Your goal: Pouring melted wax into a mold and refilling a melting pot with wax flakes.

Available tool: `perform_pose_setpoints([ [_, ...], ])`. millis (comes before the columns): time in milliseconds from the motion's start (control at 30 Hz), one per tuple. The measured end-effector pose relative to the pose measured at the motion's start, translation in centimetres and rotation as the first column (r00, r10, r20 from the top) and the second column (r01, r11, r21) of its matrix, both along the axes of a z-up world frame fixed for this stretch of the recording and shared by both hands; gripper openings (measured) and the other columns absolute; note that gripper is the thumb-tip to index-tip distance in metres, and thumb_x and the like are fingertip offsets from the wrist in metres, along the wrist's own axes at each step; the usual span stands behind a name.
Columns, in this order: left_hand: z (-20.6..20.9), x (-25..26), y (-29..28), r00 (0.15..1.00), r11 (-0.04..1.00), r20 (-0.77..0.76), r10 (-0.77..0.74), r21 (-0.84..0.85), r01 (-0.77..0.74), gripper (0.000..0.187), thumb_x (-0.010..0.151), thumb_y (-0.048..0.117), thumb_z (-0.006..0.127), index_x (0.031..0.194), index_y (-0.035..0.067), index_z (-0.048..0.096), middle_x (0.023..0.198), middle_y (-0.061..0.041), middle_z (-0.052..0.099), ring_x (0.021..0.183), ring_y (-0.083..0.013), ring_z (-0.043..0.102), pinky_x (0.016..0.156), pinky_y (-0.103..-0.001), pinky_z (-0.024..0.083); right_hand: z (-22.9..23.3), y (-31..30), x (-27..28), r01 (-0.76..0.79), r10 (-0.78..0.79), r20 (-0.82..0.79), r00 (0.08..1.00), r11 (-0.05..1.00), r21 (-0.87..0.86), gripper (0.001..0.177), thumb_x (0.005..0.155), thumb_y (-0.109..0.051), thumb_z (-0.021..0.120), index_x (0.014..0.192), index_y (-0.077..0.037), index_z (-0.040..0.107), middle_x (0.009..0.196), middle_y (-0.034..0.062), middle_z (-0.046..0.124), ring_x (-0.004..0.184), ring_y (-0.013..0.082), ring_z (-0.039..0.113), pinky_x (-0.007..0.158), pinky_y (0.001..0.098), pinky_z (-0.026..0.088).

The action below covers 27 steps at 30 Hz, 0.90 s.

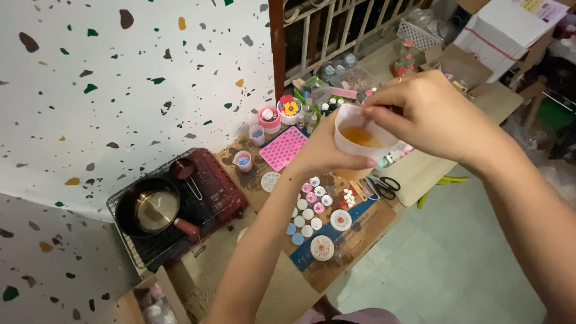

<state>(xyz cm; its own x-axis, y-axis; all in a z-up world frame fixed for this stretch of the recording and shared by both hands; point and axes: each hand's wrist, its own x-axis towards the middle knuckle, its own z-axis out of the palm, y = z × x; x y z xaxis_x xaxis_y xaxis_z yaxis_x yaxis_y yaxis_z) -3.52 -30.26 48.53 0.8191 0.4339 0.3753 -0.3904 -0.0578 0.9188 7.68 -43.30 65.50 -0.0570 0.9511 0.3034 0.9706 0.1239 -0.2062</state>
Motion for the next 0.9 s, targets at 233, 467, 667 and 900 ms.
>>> perform_pose_setpoints([
  [233, 0.0, 0.0, 0.0, 0.999, 1.0, -0.047, 0.017, -0.009, -0.017, 0.082, 0.055, 0.014, 0.09, 0.13, 0.003, 0.059, 0.117, -0.012, 0.072, 0.107, -0.0255, 0.069, 0.101, -0.037, 0.054, -0.1, 0.3, 0.0, -0.029, 0.029, -0.009, 1.0, 0.999, 0.014, 0.017, 0.087, -0.005, 0.068, 0.098, 0.005, 0.076, 0.084, 0.0111, 0.075, 0.051, 0.0265, 0.059, 0.052, 0.0366, 0.047],
  [467, 0.4, -0.2, 0.2, 0.998, 0.999, -0.062, 0.024, 0.025, -0.023, 0.081, 0.054, 0.013, 0.089, 0.129, 0.003, 0.06, 0.117, -0.012, 0.072, 0.108, -0.0269, 0.07, 0.103, -0.039, 0.054, -0.3, 0.7, 0.1, -0.033, 0.031, -0.051, 0.998, 0.999, -0.042, 0.016, 0.085, -0.007, 0.069, 0.095, 0.001, 0.079, 0.076, 0.009, 0.075, 0.044, 0.0219, 0.056, 0.046, 0.034, 0.045],
  [667, -0.2, -0.2, 0.4, 0.999, 1.0, -0.033, 0.008, -0.007, -0.008, 0.081, 0.057, 0.012, 0.089, 0.132, 0.005, 0.059, 0.121, -0.011, 0.072, 0.112, -0.025, 0.068, 0.104, -0.038, 0.052, -0.2, 0.7, -0.8, -0.089, 0.089, -0.056, 0.994, 0.996, -0.004, 0.011, 0.086, -0.006, 0.068, 0.088, 0.002, 0.075, 0.073, 0.0079, 0.072, 0.046, 0.0221, 0.053, 0.048, 0.0342, 0.043],
  [900, 1.7, -2.1, -1.1, 0.981, 0.979, -0.116, 0.157, 0.152, -0.139, 0.081, 0.055, 0.028, 0.088, 0.129, 0.011, 0.06, 0.116, -0.009, 0.073, 0.106, -0.0248, 0.072, 0.098, -0.038, 0.056, 0.4, -0.1, -1.2, -0.048, 0.048, 0.005, 0.999, 0.999, 0.005, 0.012, 0.086, -0.005, 0.067, 0.093, 0.002, 0.075, 0.082, 0.0077, 0.075, 0.052, 0.0211, 0.057, 0.049, 0.0346, 0.045],
])
